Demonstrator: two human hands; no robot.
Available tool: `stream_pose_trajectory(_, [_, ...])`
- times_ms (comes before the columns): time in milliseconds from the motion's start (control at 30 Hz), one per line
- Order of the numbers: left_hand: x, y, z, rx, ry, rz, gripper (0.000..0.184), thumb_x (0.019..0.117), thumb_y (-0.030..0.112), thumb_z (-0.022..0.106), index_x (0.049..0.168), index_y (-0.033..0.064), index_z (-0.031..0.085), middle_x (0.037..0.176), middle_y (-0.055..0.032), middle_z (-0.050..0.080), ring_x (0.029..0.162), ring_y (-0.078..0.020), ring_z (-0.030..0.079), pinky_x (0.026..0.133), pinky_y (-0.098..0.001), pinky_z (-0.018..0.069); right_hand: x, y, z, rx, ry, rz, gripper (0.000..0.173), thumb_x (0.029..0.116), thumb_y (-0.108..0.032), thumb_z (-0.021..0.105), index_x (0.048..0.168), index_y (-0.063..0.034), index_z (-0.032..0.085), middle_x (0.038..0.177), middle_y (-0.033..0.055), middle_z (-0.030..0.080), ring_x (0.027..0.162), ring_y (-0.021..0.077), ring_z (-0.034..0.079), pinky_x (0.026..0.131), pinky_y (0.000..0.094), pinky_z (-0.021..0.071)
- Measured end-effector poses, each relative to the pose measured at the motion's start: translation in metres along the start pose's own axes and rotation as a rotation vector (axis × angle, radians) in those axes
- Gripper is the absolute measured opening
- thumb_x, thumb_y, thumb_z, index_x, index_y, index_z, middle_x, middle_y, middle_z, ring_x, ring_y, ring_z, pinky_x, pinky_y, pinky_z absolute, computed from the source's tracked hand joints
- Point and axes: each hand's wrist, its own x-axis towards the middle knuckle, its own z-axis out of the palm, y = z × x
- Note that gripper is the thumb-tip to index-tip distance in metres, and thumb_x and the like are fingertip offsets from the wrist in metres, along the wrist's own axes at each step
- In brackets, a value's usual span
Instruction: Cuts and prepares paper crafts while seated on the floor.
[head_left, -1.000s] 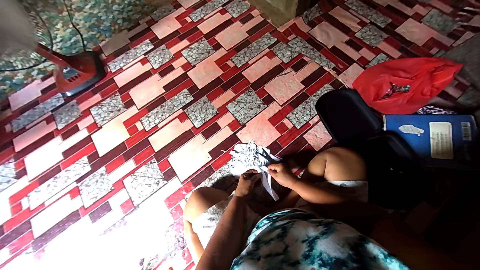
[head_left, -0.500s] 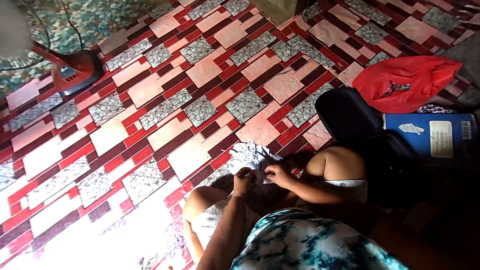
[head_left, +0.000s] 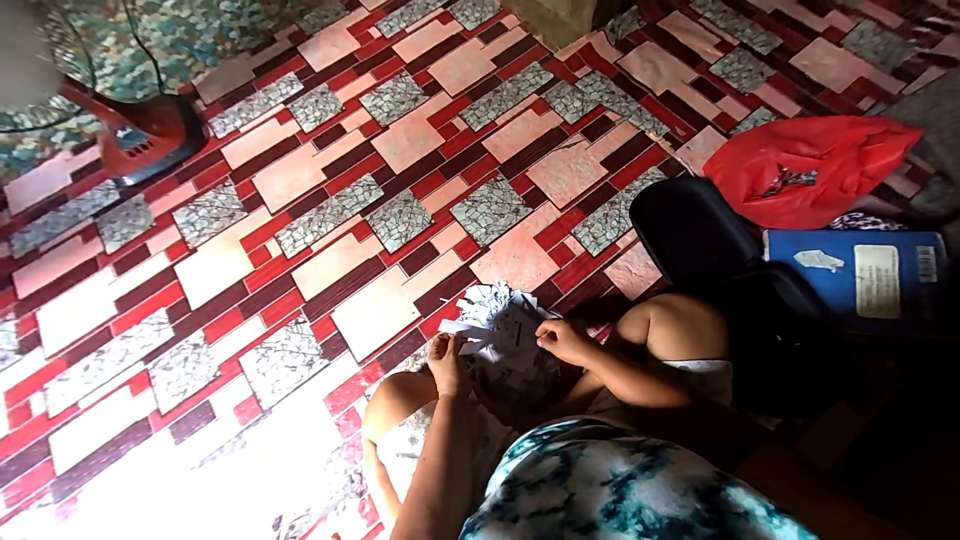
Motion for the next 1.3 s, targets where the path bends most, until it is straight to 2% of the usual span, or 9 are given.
stream_pose_trajectory(100, [-0.019, 0.003, 0.01, -0.067, -0.124, -0.139, 0.013, 0.1049, 0.0, 0.048, 0.094, 0.0015, 0.054, 0.073, -0.0035, 0.068, 0.061, -0.0108, 0.066, 0.056, -0.0255, 0.0572, -0.001, -0.001, 0.014, 0.07, -0.018, -0.12, 0.065, 0.0911, -0.025, 0.077, 0.145, 0.0007, 0.052, 0.136, 0.0232, 0.059, 0.112, 0.0299, 0.063, 0.099, 0.043, 0.0501])
stream_pose_trajectory(167, [-0.03, 0.001, 0.011, -0.082, -0.212, -0.153, 0.014, 0.1044, 0.0, 0.045, 0.095, 0.0016, 0.056, 0.076, -0.0034, 0.069, 0.064, -0.0113, 0.067, 0.06, -0.0277, 0.0583, -0.001, 0.001, 0.022, 0.083, 0.029, -0.2, 0.072, 0.0883, -0.026, 0.08, 0.147, 0.0022, 0.049, 0.141, 0.0235, 0.057, 0.128, 0.0302, 0.057, 0.112, 0.0417, 0.0436])
stream_pose_trajectory(300, [-0.04, -0.001, 0.018, 0.049, -0.287, -0.111, 0.007, 0.101, -0.003, 0.053, 0.096, -0.0019, 0.058, 0.076, -0.0043, 0.069, 0.064, -0.012, 0.068, 0.061, -0.0277, 0.0592, -0.004, -0.003, 0.024, -0.159, 0.204, -0.313, 0.057, 0.0894, -0.031, 0.073, 0.138, -0.0029, 0.062, 0.135, 0.0187, 0.063, 0.132, 0.0326, 0.055, 0.117, 0.0503, 0.0352])
stream_pose_trajectory(467, [-0.05, -0.003, 0.031, 0.268, -0.351, -0.111, 0.008, 0.0991, -0.003, 0.056, 0.103, -0.0083, 0.059, 0.08, -0.0074, 0.067, 0.064, -0.0101, 0.066, 0.062, -0.0258, 0.0576, -0.009, -0.004, 0.029, -0.112, 0.277, -0.497, 0.022, 0.0929, -0.007, 0.063, 0.108, 0.0049, 0.072, 0.112, 0.023, 0.07, 0.112, 0.0344, 0.066, 0.103, 0.0444, 0.0488])
stream_pose_trajectory(600, [-0.049, -0.002, 0.034, 0.267, -0.277, -0.168, 0.007, 0.101, -0.001, 0.056, 0.101, -0.0074, 0.059, 0.075, -0.0073, 0.066, 0.059, -0.0104, 0.065, 0.057, -0.025, 0.0566, -0.007, 0.001, 0.031, -0.021, 0.42, -0.623, 0.016, 0.0932, -0.006, 0.063, 0.095, 0.0055, 0.074, 0.109, 0.0235, 0.07, 0.109, 0.0332, 0.067, 0.1, 0.0407, 0.0514])
stream_pose_trajectory(733, [-0.048, -0.006, 0.03, 0.25, -0.305, -0.177, 0.006, 0.1002, -0.002, 0.057, 0.101, -0.0069, 0.06, 0.075, -0.0063, 0.067, 0.06, -0.01, 0.064, 0.057, -0.0246, 0.0558, -0.011, -0.004, 0.025, 0.095, 0.178, -0.399, 0.022, 0.0965, -0.011, 0.058, 0.104, 0.0071, 0.069, 0.1, 0.02, 0.07, 0.09, 0.0232, 0.067, 0.084, 0.035, 0.0531])
stream_pose_trajectory(867, [-0.046, -0.014, 0.027, 0.177, -0.521, -0.124, 0.005, 0.0978, -0.004, 0.056, 0.1, -0.0045, 0.06, 0.078, -0.0039, 0.068, 0.065, -0.0096, 0.066, 0.061, -0.0251, 0.0577, -0.006, -0.004, 0.018, 0.374, -0.047, -0.171, 0.03, 0.0966, -0.013, 0.062, 0.119, 0.0063, 0.06, 0.103, 0.015, 0.065, 0.088, 0.0159, 0.063, 0.081, 0.0317, 0.0528])
stream_pose_trajectory(1067, [-0.04, -0.016, 0.023, 0.125, -0.607, -0.124, 0.003, 0.0964, -0.004, 0.061, 0.098, -0.0037, 0.064, 0.082, -0.0047, 0.071, 0.069, -0.0113, 0.069, 0.065, -0.0268, 0.0604, -0.001, 0.001, 0.017, 0.545, -0.075, -0.077, 0.02, 0.0917, -0.01, 0.072, 0.106, 0.0019, 0.066, 0.088, 0.0035, 0.065, 0.068, 0.0057, 0.059, 0.065, 0.0228, 0.0522])
stream_pose_trajectory(1300, [-0.035, -0.019, 0.025, 0.075, -0.579, -0.178, 0.003, 0.0941, -0.002, 0.067, 0.094, -0.0014, 0.063, 0.077, -0.0045, 0.071, 0.064, -0.0112, 0.069, 0.061, -0.0263, 0.0597, -0.002, -0.003, 0.015, 0.581, -0.089, -0.044, 0.017, 0.092, -0.003, 0.069, 0.107, 0.0032, 0.067, 0.083, 0.0012, 0.066, 0.066, 0.0043, 0.061, 0.065, 0.021, 0.0533])
